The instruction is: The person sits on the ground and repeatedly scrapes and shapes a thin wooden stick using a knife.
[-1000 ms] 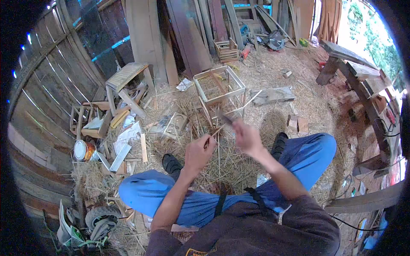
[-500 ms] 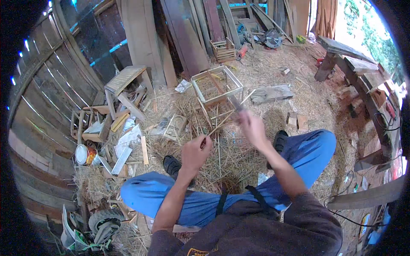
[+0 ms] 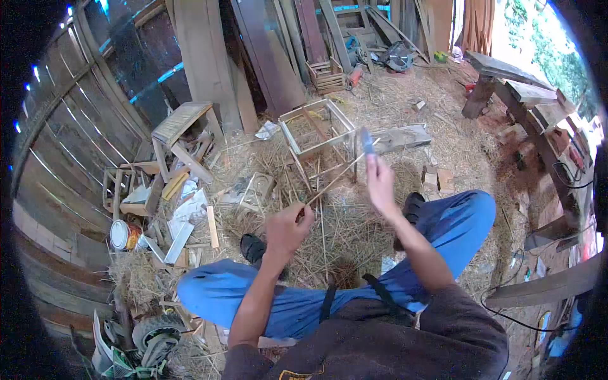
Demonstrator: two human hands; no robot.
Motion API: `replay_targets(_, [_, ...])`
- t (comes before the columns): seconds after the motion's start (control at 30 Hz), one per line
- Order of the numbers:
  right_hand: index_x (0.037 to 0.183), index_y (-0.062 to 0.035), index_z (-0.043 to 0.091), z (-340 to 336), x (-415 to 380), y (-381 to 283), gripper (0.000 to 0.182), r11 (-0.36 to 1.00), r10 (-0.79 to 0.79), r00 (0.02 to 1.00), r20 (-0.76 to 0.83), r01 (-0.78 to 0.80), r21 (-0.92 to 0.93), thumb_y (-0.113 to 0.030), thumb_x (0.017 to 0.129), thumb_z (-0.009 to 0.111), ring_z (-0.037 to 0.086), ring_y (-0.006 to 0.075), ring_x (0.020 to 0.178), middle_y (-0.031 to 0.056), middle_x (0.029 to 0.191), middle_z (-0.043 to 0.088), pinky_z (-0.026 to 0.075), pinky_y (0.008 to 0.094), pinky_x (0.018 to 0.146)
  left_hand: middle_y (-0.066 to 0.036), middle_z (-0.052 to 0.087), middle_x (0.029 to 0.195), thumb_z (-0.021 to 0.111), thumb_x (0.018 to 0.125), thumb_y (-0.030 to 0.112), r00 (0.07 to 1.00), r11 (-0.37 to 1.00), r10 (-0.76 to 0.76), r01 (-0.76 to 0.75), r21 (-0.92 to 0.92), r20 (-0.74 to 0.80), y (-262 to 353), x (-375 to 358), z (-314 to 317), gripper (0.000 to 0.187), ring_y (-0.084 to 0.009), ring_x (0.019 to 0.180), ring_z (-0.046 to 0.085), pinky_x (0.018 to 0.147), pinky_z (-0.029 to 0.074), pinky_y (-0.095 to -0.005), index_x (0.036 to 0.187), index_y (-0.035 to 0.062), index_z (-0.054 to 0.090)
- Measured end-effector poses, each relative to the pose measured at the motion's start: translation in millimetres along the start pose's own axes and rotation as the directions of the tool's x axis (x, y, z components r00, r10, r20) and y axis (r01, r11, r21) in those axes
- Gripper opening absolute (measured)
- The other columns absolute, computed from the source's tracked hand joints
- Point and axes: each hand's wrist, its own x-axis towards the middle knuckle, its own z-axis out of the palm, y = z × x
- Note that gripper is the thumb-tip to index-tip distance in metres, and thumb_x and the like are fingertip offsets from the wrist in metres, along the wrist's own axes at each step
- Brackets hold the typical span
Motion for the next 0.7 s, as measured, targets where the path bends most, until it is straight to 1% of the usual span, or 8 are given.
replay_targets(0.13, [0.088,0.0006,0.056,35.1,-20.4,54.7,0.041,0.985,-0.137,0.991,0.003,0.136,0.109,-0.034,0.105,0.043,0.058,0.0264,0.058,0.0175,0.066,0.058,0.045,0.0422,0.055,-0.012,0.063,0.064,0.064,0.088,0.02,0.999,0.997,0.035,-0.036,0.066,0.01,7.1,-1.3,-0.3,0.019,-0.0307,0.057,0.064,0.051,0.048,-0.0391,0.074,0.0066,0.062])
replay_targets(0.27, [0.085,0.0003,0.056,27.2,-39.1,-4.2,0.041,0.961,-0.115,0.96,0.254,0.172,-0.215,-0.032,0.106,0.043,0.047,0.0194,0.055,0.0138,0.062,0.05,0.039,0.0397,0.053,-0.012,0.064,0.066,0.064,0.088,0.02,0.999,0.997,-0.032,0.03,0.072,0.033,-3.9,-0.5,-7.2,0.019,-0.0303,0.058,0.065,0.051,0.048,-0.039,0.075,0.0061,0.062])
replay_targets(0.37, [0.084,0.0006,0.057,6.7,-2.9,14.6,0.039,0.999,0.016,1.0,-0.026,-0.015,0.044,-0.03,0.105,0.044,0.049,0.0211,0.059,0.0147,0.066,0.054,0.039,0.0415,0.055,-0.012,0.065,0.067,0.064,0.088,0.021,0.997,0.998,0.054,-0.053,0.019,-0.061,-0.6,0.4,-1.2,0.019,-0.0303,0.059,0.065,0.051,0.049,-0.0397,0.076,0.0058,0.062])
replay_targets(0.47, [0.084,0.0007,0.057,8.3,1.8,41.3,0.039,0.99,0.018,0.992,-0.124,0.0,0.14,-0.03,0.105,0.044,0.05,0.0211,0.06,0.0134,0.068,0.055,0.039,0.0412,0.056,-0.013,0.065,0.069,0.064,0.088,0.021,0.999,0.999,0.039,-0.038,0.031,-0.03,7.7,0.3,1.2,0.019,-0.0309,0.06,0.065,0.052,0.049,-0.0405,0.077,0.0056,0.062])
replay_targets(0.5, [0.086,0.0015,0.058,16.6,-19.9,28.0,0.04,1.0,-0.015,0.999,-0.043,0.015,-0.002,-0.03,0.105,0.044,0.055,0.0205,0.064,0.0137,0.071,0.059,0.042,0.0383,0.058,-0.013,0.065,0.068,0.064,0.088,0.021,0.999,0.999,0.033,-0.032,0.043,-0.023,9.2,-1.8,5.2,0.02,-0.031,0.06,0.065,0.052,0.049,-0.0405,0.077,0.0056,0.062])
replay_targets(0.57, [0.091,0.0012,0.059,47.0,-44.7,53.2,0.036,0.986,-0.135,0.98,0.144,0.119,0.114,-0.029,0.104,0.045,0.062,0.021,0.065,0.0157,0.069,0.061,0.046,0.036,0.058,-0.013,0.065,0.068,0.064,0.088,0.022,0.999,0.997,0.032,-0.03,0.073,-0.018,7.3,-0.5,16.4,0.02,-0.0311,0.059,0.065,0.053,0.049,-0.0405,0.076,0.0055,0.063])
replay_targets(0.63, [0.093,0.001,0.059,30.3,-55.9,-17.3,0.034,0.997,-0.005,0.958,0.287,0.028,-0.076,-0.028,0.104,0.046,0.065,0.0207,0.065,0.0162,0.067,0.062,0.048,0.0357,0.058,-0.014,0.065,0.068,0.063,0.089,0.022,1.0,1.0,0.011,-0.011,0.005,0.003,-1.6,1.6,12.0,0.02,-0.0329,0.059,0.064,0.052,0.049,-0.0417,0.077,0.0056,0.062])
replay_targets(0.7, [0.091,0.0,0.058,21.9,-32.6,10.4,0.035,0.99,-0.129,0.975,0.182,0.137,-0.032,-0.029,0.105,0.045,0.054,0.0162,0.054,0.0117,0.059,0.053,0.041,0.0377,0.05,-0.015,0.064,0.067,0.063,0.089,0.022,1.0,0.999,0.014,-0.013,-0.047,0.004,-0.7,3.0,1.4,0.02,-0.0334,0.059,0.064,0.052,0.049,-0.0425,0.078,0.0058,0.062])
